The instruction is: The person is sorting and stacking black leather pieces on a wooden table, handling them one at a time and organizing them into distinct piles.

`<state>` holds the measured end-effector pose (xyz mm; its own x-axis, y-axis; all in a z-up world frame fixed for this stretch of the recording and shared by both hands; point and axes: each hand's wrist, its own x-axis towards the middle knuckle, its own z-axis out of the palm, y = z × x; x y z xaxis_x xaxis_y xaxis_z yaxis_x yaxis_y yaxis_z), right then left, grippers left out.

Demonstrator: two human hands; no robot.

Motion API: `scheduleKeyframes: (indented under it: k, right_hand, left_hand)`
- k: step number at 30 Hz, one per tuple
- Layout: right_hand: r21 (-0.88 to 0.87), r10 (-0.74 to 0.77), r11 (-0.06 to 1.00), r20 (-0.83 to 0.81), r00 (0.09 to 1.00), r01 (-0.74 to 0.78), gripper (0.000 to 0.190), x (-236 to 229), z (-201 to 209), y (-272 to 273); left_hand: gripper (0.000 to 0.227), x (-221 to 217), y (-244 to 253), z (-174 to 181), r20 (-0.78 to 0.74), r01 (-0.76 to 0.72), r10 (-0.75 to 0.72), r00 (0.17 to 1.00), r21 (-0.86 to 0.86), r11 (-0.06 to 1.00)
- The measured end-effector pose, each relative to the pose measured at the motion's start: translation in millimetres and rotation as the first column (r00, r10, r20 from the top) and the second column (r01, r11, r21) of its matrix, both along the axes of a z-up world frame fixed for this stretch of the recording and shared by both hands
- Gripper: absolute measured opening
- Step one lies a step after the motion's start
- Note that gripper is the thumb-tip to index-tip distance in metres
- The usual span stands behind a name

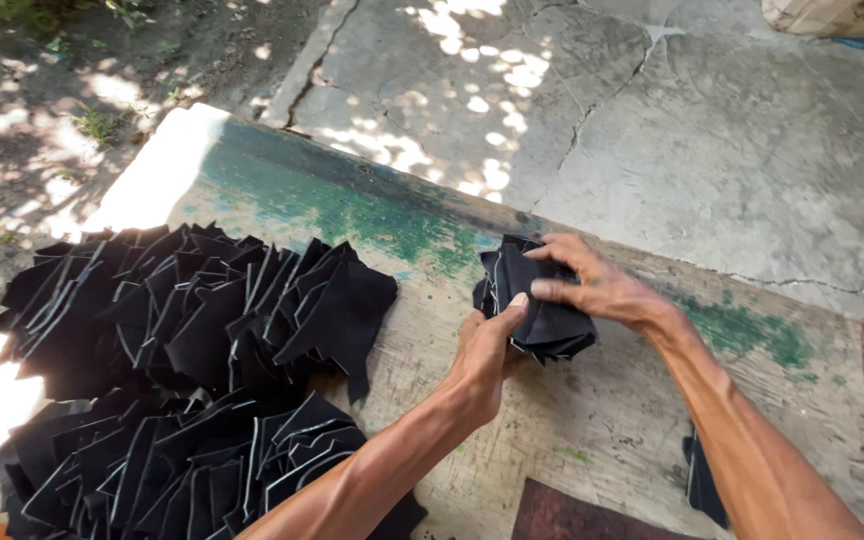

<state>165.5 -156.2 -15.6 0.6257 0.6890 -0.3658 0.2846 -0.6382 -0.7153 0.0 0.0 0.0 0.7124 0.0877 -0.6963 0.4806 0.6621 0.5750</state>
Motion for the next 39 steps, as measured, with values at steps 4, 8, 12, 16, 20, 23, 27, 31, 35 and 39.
scheduleKeyframes:
  k: [4, 8, 12, 16, 20, 23, 27, 31, 35, 39]
  right_hand:
    - [-0.025, -0.272, 0.961, 0.110, 0.956, 0.277, 0.106, 5, -21, -10]
    - [0.044, -0.283, 0.956, 0.397, 0.873, 0.289, 0.085, -2, -43, 3]
    - [0.019, -0.265, 0.958, 0.430, 0.863, 0.284, 0.081, -9, -27, 13]
    - [0.573, -0.627, 0.745, 0.427, 0.651, 0.341, 0.054, -49, 33, -20]
    - [0.395, -0.463, 0.844, 0.197, 0.864, 0.362, 0.030, -144, 39, 43]
    - [0.389, -0.241, 0.878, -0.145, 0.960, 0.279, 0.064, -181, 30, 117]
    - [0.426, -0.213, 0.855, -0.228, 0.950, 0.294, 0.084, -195, 4, 182]
    - [0.453, -0.162, 0.814, -0.425, 0.890, 0.364, 0.069, -191, -28, 190]
    - [0.545, -0.134, 0.719, -0.501, 0.855, 0.431, 0.056, -181, -42, 184]
    - [0.532, -0.140, 0.789, -0.334, 0.932, 0.308, 0.063, -188, -22, 189]
  left_hand:
    - [0.064, 13, -14, -42, 0.057, 0.005, -0.019, 0.998, 0.236, 0.972]
    - [0.050, 28, -25, -36, -0.031, 0.061, -0.053, 0.998, 0.627, 0.776]
    - [0.046, 17, 15, 13, -0.079, 0.308, -0.314, 0.946, 0.516, 0.799]
    - [0.070, -56, 129, 71, -0.297, 0.475, -0.521, 0.800, 0.844, 0.249]
    - [0.074, -90, 231, 128, -0.485, 0.439, -0.149, 0.862, 0.860, -0.260]
    - [0.091, -101, 245, 110, -0.601, 0.582, -0.095, 0.793, 0.795, -0.171]
    - [0.102, -93, 258, 80, -0.550, 0.569, -0.188, 0.813, 0.820, 0.061]
    - [0.114, -79, 234, 58, -0.309, 0.360, -0.274, 0.911, 0.919, 0.161]
    - [0.131, -68, 195, 54, -0.205, 0.236, -0.529, 0.823, 0.972, -0.009]
    - [0.111, -67, 183, 71, -0.390, 0.425, -0.431, 0.813, 0.905, -0.018]
